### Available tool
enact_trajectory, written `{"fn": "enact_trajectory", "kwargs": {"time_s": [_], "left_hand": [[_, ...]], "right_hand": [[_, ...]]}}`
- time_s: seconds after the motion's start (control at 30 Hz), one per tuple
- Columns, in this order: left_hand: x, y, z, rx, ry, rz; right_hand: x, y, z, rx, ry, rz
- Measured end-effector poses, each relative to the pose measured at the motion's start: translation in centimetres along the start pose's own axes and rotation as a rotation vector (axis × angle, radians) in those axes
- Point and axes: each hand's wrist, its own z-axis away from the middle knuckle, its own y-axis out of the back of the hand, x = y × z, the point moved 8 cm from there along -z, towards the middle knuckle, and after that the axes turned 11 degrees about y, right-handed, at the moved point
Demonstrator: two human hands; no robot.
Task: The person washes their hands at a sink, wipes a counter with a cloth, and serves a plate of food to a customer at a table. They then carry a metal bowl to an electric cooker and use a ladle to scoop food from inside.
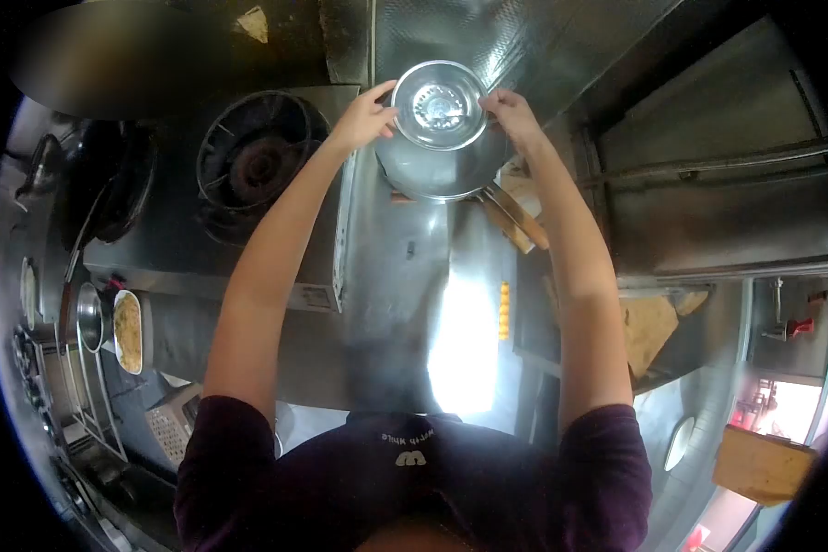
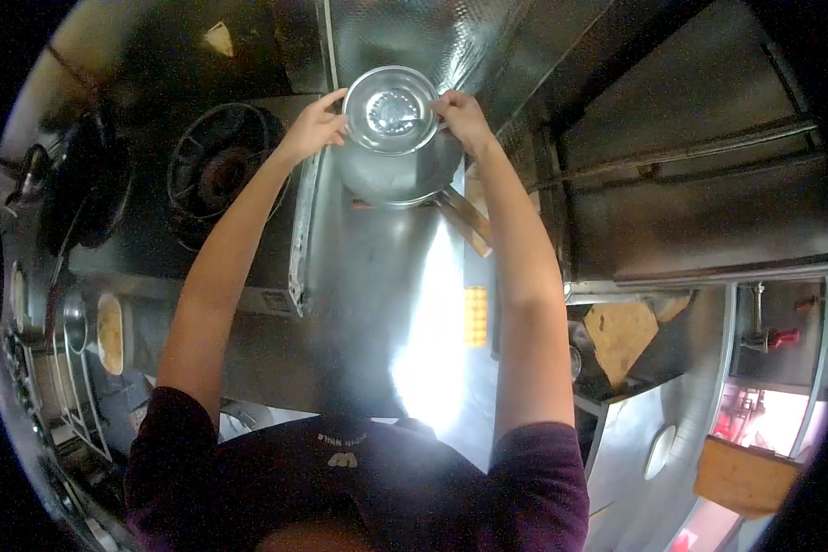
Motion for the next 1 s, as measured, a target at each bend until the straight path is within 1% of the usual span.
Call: {"fn": "enact_trajectory", "kwargs": {"time_s": [0.07,0.1,0.17,0.2,0.23,0.33,0.4,0.5,0.6,0.67,0.73,0.8,0.9,0.93,0.97,1.0], "left_hand": [[-0.6,0.7,-0.5,0.125,-0.065,-0.130],[-1.3,0.7,-0.4,0.169,-0.031,-0.099],[-3.0,1.1,0.3,0.268,0.046,-0.038],[-4.3,0.5,0.0,0.294,-0.054,-0.020],[-3.8,-0.6,1.3,0.211,0.007,-0.017],[-5.1,-3.7,2.2,0.016,0.195,0.082],[-6.2,-5.2,2.6,-0.078,0.359,0.113],[-7.0,-6.5,2.7,-0.166,0.544,0.329],[-6.6,-6.7,2.0,-0.212,0.563,0.473],[-5.5,-6.1,1.9,-0.188,0.592,0.416],[-4.8,-5.5,1.5,-0.210,0.646,0.354],[-3.6,-4.0,0.8,-0.165,0.612,0.175],[-4.0,-1.4,-1.7,-0.076,0.515,-0.136],[-3.3,-0.9,-1.9,-0.041,0.472,-0.247],[-2.8,-0.7,-2.0,-0.009,0.434,-0.293],[-0.7,-0.7,-1.3,0.023,0.392,-0.340]], "right_hand": [[-0.6,0.5,0.1,0.055,0.048,0.091],[-0.8,0.8,0.1,0.081,0.073,0.133],[-1.1,1.0,0.2,0.098,0.067,0.478],[-1.4,0.9,0.6,0.087,0.085,0.645],[-1.7,0.8,0.9,0.078,0.104,0.812],[0.6,1.1,2.2,0.043,-0.069,0.757],[1.7,1.5,3.5,0.070,-0.200,0.580],[2.9,0.8,5.6,0.074,-0.373,0.305],[3.6,-0.3,7.8,0.057,-0.499,0.050],[2.6,-1.5,9.8,0.077,-0.544,-0.070],[2.2,-2.2,11.3,0.084,-0.531,-0.094],[2.6,-2.5,12.9,0.052,-0.529,-0.178],[1.0,-2.7,16.7,-0.004,-0.442,-0.190],[0.8,-2.6,18.3,-0.008,-0.444,-0.184],[0.6,-2.5,20.1,-0.012,-0.446,-0.179],[0.5,-2.2,21.7,-0.014,-0.447,-0.175]]}}
